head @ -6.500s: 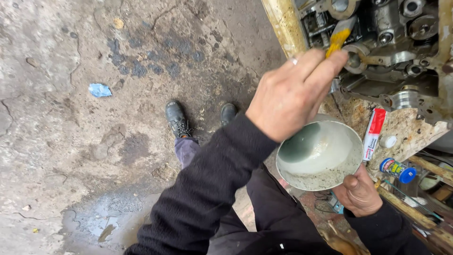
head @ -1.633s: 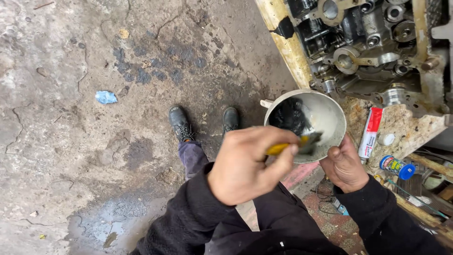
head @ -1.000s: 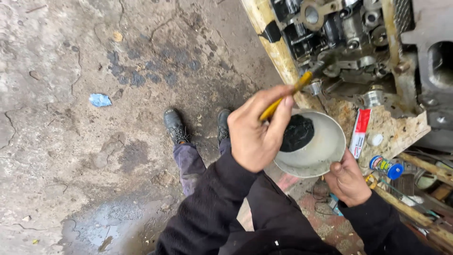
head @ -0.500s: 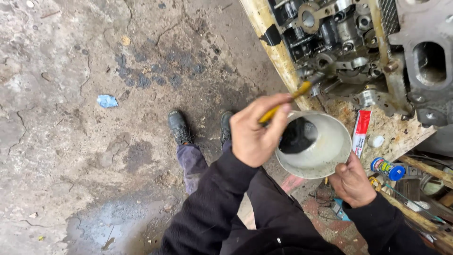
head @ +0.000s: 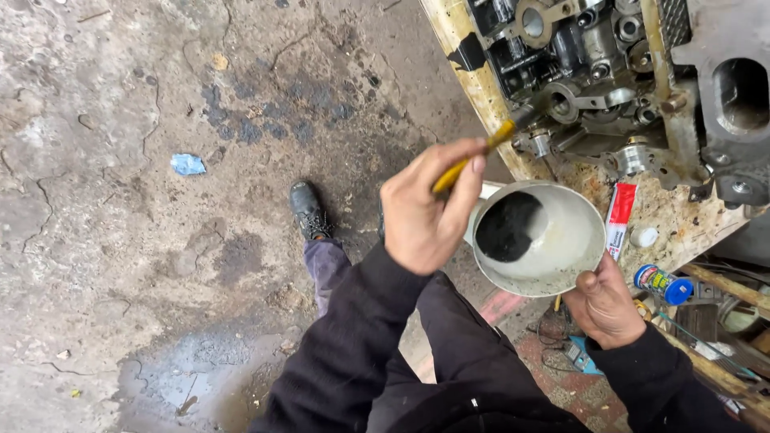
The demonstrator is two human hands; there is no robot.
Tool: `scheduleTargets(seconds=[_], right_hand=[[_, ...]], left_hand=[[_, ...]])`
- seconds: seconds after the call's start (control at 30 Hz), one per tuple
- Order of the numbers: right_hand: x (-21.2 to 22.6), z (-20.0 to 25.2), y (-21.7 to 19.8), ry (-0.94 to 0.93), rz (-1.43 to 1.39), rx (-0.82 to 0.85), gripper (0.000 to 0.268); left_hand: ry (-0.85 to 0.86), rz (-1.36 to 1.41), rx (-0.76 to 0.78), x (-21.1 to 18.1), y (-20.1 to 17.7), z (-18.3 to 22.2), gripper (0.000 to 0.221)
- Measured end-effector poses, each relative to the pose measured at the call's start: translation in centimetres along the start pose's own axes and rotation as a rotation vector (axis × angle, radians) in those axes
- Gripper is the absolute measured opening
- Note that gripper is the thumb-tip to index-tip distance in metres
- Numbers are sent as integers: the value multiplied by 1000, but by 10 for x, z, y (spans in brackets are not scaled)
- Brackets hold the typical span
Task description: Cleaning an engine cylinder head with a brush and solvent.
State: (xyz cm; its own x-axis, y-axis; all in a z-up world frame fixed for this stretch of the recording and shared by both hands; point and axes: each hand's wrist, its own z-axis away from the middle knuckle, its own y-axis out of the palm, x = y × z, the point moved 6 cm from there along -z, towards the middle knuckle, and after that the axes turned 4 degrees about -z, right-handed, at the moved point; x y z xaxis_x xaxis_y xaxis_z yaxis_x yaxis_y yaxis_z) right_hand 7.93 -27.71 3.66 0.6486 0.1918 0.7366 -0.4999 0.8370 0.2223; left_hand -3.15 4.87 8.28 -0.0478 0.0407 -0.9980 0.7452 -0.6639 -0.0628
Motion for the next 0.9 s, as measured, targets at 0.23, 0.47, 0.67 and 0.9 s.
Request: scheduleTargets(seconds=[0.23,0.47,0.67,0.9], right_hand=[[8,-14,37,-2,-45,27,111],[6,-16,50,-39,-49,50,109],[1,-4,40,-17,-94,62,106],[-8,10,16,4,-86,5,107]], left_hand=[[64,26,342,-47,-15,26,10],[224,-380,528,-45,10,34,16],[-38,76,381,-69,-6,28,13],[-19,200,181,-39,38,19,19]])
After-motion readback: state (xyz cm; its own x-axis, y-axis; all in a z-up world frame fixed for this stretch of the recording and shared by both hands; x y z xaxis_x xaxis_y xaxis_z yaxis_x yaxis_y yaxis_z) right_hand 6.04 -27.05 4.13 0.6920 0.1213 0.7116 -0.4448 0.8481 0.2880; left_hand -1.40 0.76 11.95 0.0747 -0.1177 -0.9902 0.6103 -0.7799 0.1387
